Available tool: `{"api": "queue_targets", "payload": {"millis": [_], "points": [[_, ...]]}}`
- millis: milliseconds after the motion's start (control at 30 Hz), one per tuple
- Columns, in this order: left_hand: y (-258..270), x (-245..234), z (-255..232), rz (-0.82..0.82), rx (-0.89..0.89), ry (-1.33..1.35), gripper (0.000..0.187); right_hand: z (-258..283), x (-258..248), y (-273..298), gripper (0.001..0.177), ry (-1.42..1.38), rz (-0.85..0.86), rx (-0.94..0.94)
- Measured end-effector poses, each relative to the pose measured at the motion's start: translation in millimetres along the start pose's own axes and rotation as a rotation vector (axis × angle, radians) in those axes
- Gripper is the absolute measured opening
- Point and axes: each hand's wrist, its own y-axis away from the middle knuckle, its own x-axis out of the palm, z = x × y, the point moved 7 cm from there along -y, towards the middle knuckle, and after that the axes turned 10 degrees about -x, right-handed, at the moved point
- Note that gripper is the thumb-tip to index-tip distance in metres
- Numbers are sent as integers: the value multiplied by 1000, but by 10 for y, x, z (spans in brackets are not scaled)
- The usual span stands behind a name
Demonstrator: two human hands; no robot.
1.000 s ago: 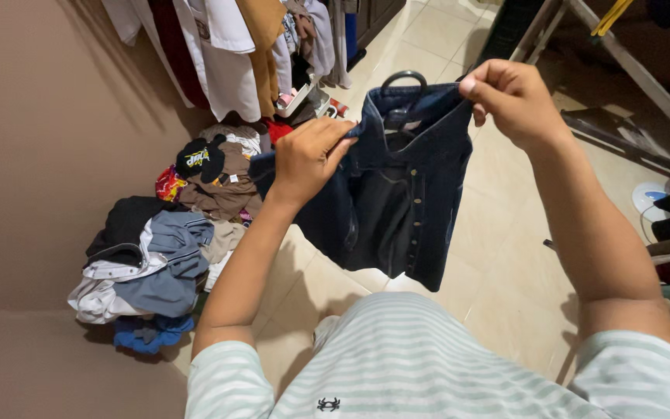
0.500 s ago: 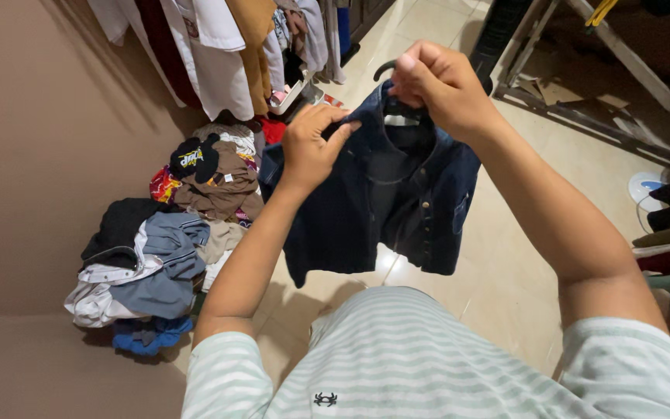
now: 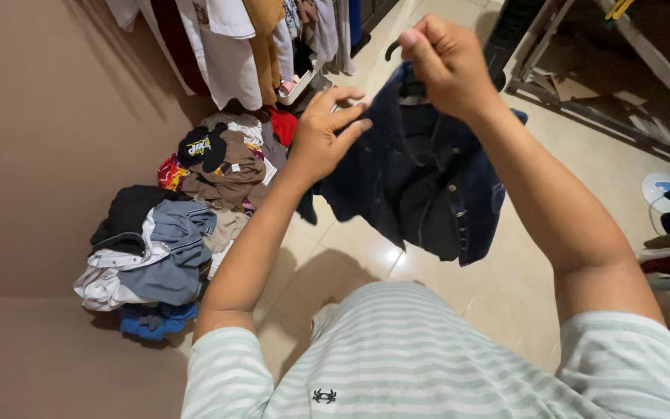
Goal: The person picks up clothes from a pile on the floor, places them on hangers, and hangs them on a metal clothing rack. They handle a green t-shirt, a red and white polo shirt, and a denim jacket, buttoning the jacket before hanging it.
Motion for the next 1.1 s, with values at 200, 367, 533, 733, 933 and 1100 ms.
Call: {"api": "queue_targets", "payload": {"millis": [200,367,533,733,933,1100], "points": [[-41,-436,-65,-6,201,-266,55,85,-376,16,33,-83,13,-92],[98,-443,619,189,-144,-190,41,298,-697,14,41,-54,32,-140],[173,-562,918,74,21,-58,20,395,-713,86,34,194,148,-62],[1,-528,1239,244,-345,-373,26,338,-532,94,36,-63,214,-46],[-12,-375,211,39,171,-208,29,215,-454,4,37,-20,64,-100],[-76,20,-188,45,231,-255,26,185,-410,-6,40,63,11,-161]]}}
